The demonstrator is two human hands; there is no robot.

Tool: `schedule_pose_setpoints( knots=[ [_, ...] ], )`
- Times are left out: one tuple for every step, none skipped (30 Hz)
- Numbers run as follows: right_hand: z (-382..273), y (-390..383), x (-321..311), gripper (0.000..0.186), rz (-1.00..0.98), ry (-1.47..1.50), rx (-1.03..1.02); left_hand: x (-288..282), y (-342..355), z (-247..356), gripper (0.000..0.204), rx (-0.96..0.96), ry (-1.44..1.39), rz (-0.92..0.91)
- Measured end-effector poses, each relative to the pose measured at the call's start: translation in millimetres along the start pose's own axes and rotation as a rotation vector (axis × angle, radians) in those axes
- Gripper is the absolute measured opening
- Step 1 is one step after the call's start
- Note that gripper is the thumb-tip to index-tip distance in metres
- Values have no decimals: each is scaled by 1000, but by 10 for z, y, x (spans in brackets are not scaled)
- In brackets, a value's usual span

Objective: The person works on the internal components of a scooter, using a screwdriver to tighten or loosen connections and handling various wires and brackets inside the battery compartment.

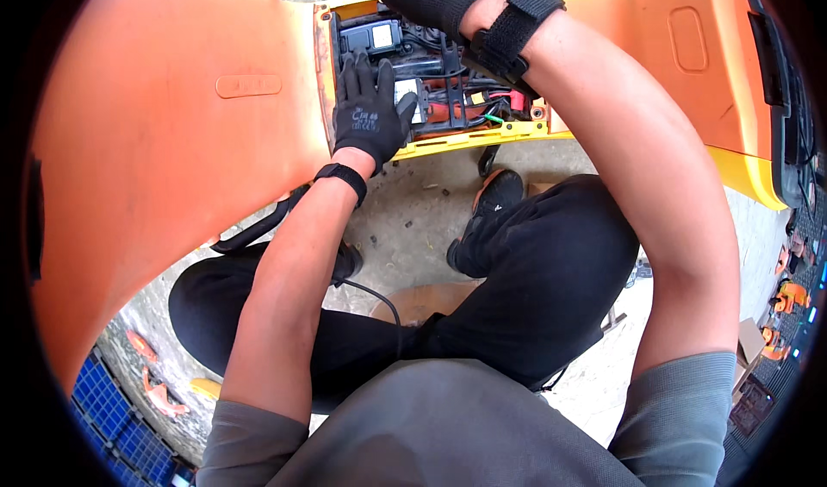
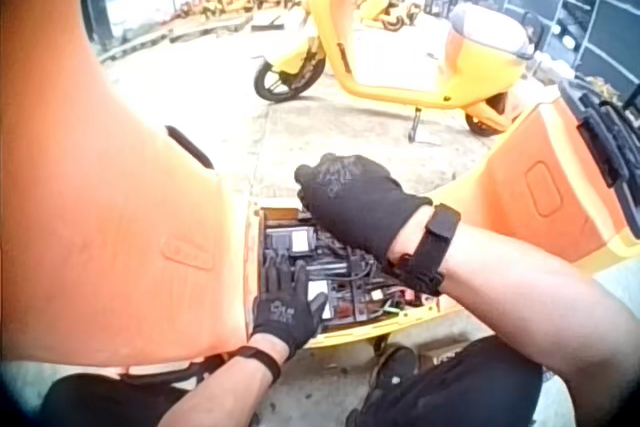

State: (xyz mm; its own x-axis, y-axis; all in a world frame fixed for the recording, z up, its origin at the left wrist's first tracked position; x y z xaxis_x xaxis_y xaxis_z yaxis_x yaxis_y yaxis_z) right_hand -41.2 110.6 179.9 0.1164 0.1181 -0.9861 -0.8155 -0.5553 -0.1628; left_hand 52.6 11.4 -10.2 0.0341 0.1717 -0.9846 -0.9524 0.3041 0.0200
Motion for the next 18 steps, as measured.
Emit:
schedule_pose_setpoints(
  knots=[
    [-18,-25,-9,23,77,35,-37,-2,0,1,68,3,12,-6],
    [-27,-68,-23,22,153,71,-74,-3,2,4,68,5,24,-13],
    [-31,-108,-47,22,230,106,-112,-4,4,5,68,8,36,-19],
    [-32,-128,-53,23,238,86,-114,-5,2,4,68,8,37,-12],
    [-30,-135,-47,23,259,62,-115,-5,2,2,68,8,38,-5],
    [-24,-133,-25,24,281,39,-115,-4,0,1,69,8,40,2],
    [-8,-128,-4,25,301,14,-114,0,4,4,69,8,42,1],
    [29,-113,21,25,309,11,-111,4,7,7,69,8,44,-1],
    [77,-96,46,25,318,8,-108,8,10,11,69,9,45,-2],
    [98,-96,46,24,326,6,-106,11,8,7,68,8,43,2],
    [129,-110,47,24,330,21,-101,14,5,2,68,8,40,7],
    [165,-126,42,24,334,36,-95,16,4,-1,68,8,37,11],
    [185,-145,14,23,337,52,-90,12,3,-1,68,8,35,8],
    [221,-167,-9,20,299,74,-59,7,2,-1,68,8,34,4],
    [232,-186,-26,20,298,92,-57,2,1,-1,68,8,33,1],
    [251,-208,-35,19,297,108,-52,1,4,7,68,9,30,2],
    [269,-234,-38,19,296,123,-47,-1,6,16,68,9,28,3],
    [279,-282,-51,19,334,161,-59,-2,11,26,68,10,25,4]
  ],
)
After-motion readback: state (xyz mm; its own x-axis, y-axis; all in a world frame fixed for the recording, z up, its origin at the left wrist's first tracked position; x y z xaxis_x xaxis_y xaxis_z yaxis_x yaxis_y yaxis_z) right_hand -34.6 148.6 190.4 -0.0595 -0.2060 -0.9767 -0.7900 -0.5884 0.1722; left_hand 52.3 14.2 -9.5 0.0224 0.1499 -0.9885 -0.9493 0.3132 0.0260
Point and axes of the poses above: each hand's wrist, its own y-axis towards the middle knuckle, its own x-axis out of the palm, z = x × y, the point moved 5 cm from there along y, towards the middle knuckle, and after that the axes turned 10 degrees about -z, right-handed, at the moved point
